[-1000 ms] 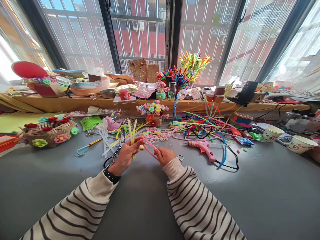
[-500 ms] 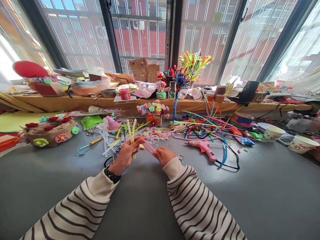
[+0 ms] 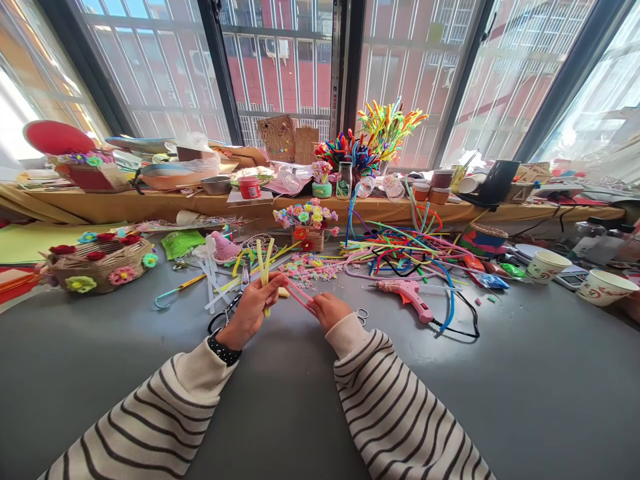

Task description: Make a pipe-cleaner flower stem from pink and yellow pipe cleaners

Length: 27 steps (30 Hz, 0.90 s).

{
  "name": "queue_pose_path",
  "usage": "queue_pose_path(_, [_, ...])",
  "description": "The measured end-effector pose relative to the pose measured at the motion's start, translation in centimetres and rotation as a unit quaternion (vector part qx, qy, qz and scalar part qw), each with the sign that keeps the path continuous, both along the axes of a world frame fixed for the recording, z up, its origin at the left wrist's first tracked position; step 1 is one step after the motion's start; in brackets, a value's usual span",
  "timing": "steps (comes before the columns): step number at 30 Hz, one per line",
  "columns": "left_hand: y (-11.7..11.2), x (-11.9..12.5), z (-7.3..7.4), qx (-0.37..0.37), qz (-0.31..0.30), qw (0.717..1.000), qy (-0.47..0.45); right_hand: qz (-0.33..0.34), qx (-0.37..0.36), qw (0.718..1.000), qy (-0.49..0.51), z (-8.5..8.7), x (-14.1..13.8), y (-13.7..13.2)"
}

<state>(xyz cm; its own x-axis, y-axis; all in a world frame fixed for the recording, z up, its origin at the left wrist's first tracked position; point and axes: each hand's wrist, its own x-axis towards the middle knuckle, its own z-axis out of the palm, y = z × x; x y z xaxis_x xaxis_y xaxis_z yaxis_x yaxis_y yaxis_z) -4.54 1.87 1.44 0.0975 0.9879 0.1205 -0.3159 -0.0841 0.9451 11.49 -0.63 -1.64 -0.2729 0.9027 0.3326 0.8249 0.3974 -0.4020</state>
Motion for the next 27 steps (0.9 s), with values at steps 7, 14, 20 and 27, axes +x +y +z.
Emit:
queue_pose_path(7, [-0.2, 0.0, 0.3, 0.001, -0.018, 1.000, 0.017, -0.015, -0.006, 1.000, -0.018, -0.1, 0.0, 0.0])
queue_pose_path(14, [-0.2, 0.1, 0.0, 0.009, -0.013, 0.999, 0.028, -0.020, -0.026, 0.999, -0.040, 0.0, 0.1, 0.0])
queue_pose_path(20, [-0.3, 0.1, 0.2, 0.012, -0.001, 0.998, 0.056, -0.022, -0.042, 0.999, 0.008, 1.1, 0.0, -0.8])
queue_pose_path(27, [0.0, 0.0, -0.1, 0.011, 0.019, 0.996, 0.088, -0.036, -0.092, 0.995, -0.005, 1.4, 0.0, -1.2])
